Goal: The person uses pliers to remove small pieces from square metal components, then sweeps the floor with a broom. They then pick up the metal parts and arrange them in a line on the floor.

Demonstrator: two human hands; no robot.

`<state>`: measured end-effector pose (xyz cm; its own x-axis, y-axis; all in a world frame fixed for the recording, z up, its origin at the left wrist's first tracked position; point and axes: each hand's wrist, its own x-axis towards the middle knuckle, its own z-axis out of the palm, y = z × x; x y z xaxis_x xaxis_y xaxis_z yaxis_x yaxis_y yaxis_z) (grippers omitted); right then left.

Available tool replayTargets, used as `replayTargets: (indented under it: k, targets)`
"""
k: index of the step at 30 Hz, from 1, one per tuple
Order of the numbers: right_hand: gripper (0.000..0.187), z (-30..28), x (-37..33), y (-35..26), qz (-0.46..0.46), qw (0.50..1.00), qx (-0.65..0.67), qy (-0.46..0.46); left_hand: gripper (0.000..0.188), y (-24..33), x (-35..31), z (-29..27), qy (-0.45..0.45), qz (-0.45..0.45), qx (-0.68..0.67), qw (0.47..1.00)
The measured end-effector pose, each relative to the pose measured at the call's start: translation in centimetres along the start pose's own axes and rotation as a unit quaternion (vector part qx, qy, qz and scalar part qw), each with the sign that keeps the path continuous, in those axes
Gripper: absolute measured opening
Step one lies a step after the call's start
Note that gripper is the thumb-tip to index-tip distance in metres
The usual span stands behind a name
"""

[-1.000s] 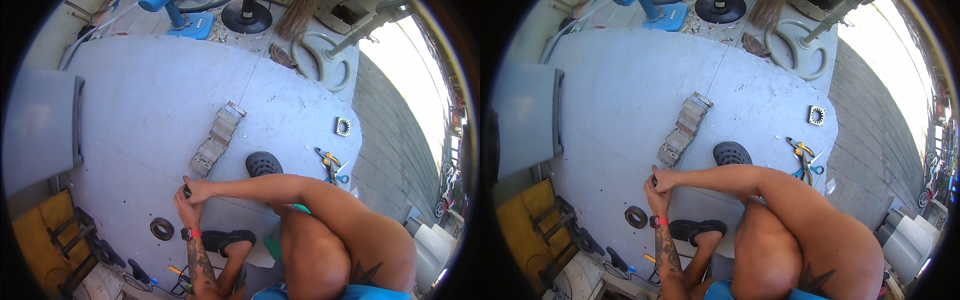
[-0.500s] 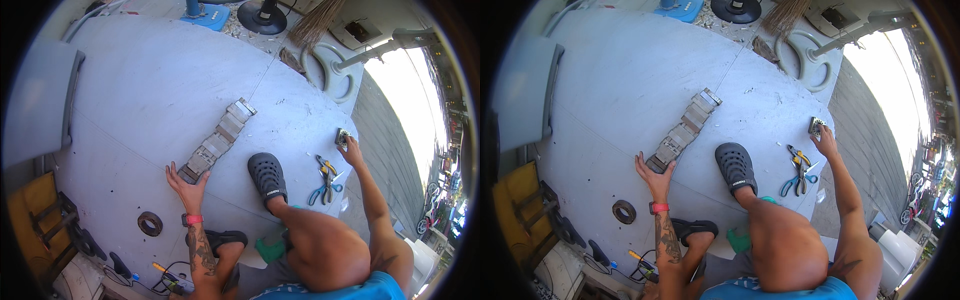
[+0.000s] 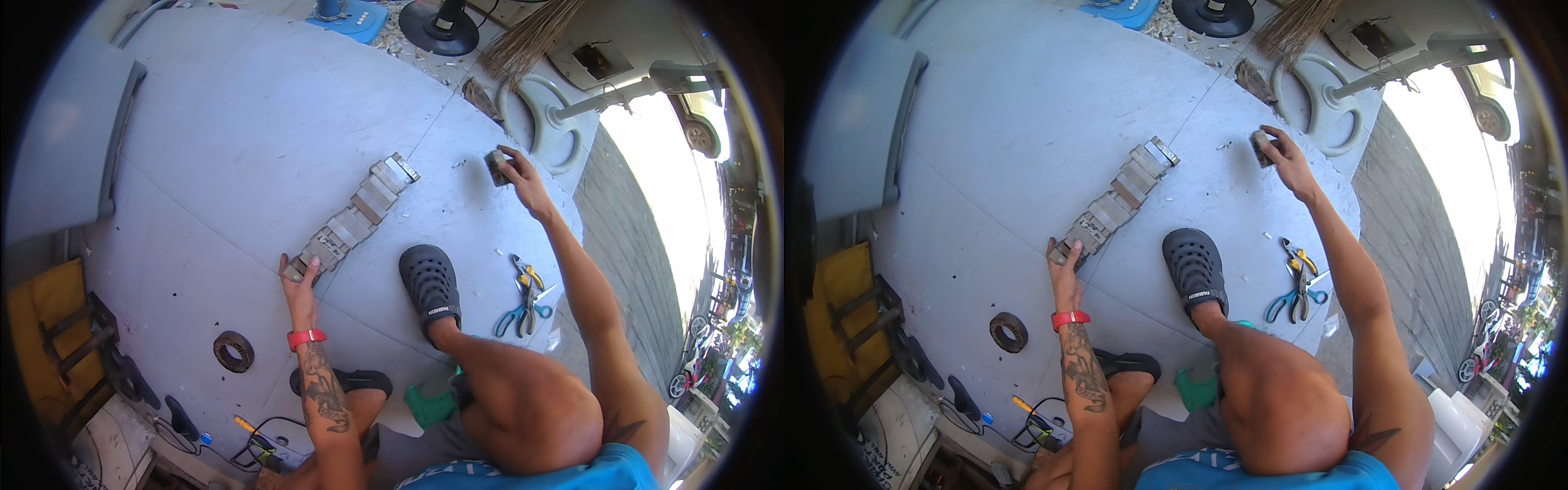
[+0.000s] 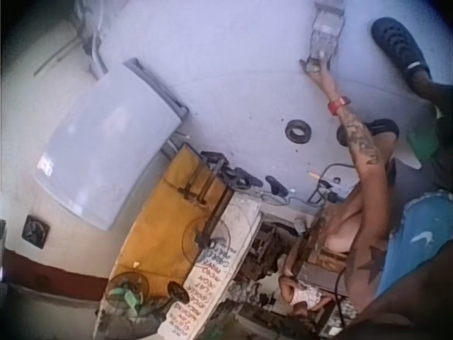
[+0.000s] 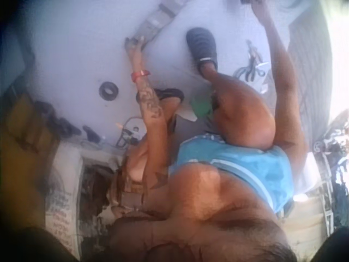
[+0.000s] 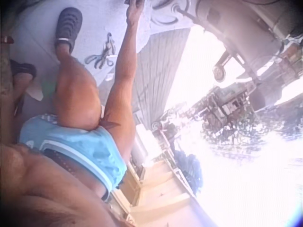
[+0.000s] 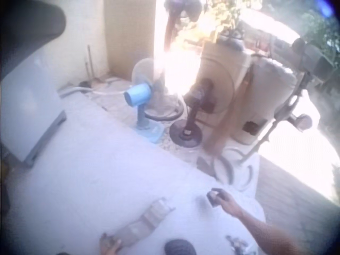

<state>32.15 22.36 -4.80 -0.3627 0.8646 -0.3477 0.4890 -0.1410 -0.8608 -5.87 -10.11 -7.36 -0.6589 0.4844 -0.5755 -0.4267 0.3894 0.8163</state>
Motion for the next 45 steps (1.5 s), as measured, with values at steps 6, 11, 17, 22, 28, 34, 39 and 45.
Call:
replayTargets:
  k: [6, 11, 17, 22, 28, 34, 39, 45]
  targets:
    - [0.052, 14.1, 6.1, -5.4, -0.041, 0.989, -0.011, -0.142, 0.104, -0.4, 0.4, 0.0, -0.009, 0.019, -0.003, 1.0]
    - [0.095, 15.2, 6.9, -7.3, 0.02, 0.972, -0.128, -0.196, 0.105, 0.1, 0.7, 0.0, -0.018, 0.012, 0.035, 0.999]
    - [0.115, 16.1, 8.2, -8.0, 0.072, 0.956, -0.091, -0.27, 0.105, 0.2, 0.1, 0.7, 0.007, 0.005, -0.027, 1.0]
    - [0.111, 16.1, 8.3, -8.1, 0.083, 0.957, -0.045, -0.272, 0.101, 0.6, 0.3, 0.9, 0.005, 0.001, -0.033, 0.999]
    - [0.105, 15.9, 7.5, -7.7, 0.109, 0.956, 0.013, -0.272, 0.095, 1.4, 0.4, 0.2, -0.013, -0.015, -0.05, 0.999]
    - [0.1, 15.6, 5.6, -6.9, 0.13, 0.957, 0.079, -0.249, 0.092, 4.3, 0.4, -0.1, -0.034, -0.007, -0.016, 0.999]
    - [0.102, 15.7, 5.1, -7.0, 0.14, 0.96, 0.046, -0.239, 0.094, 5.7, 0.7, -0.4, -0.047, -0.008, 0.002, 0.999]
    - [0.108, 16.4, 5.2, -6.8, 0.113, 0.972, 0.008, -0.206, 0.101, 3.9, 2.1, -0.8, -0.05, 0.0, -0.01, 0.999]
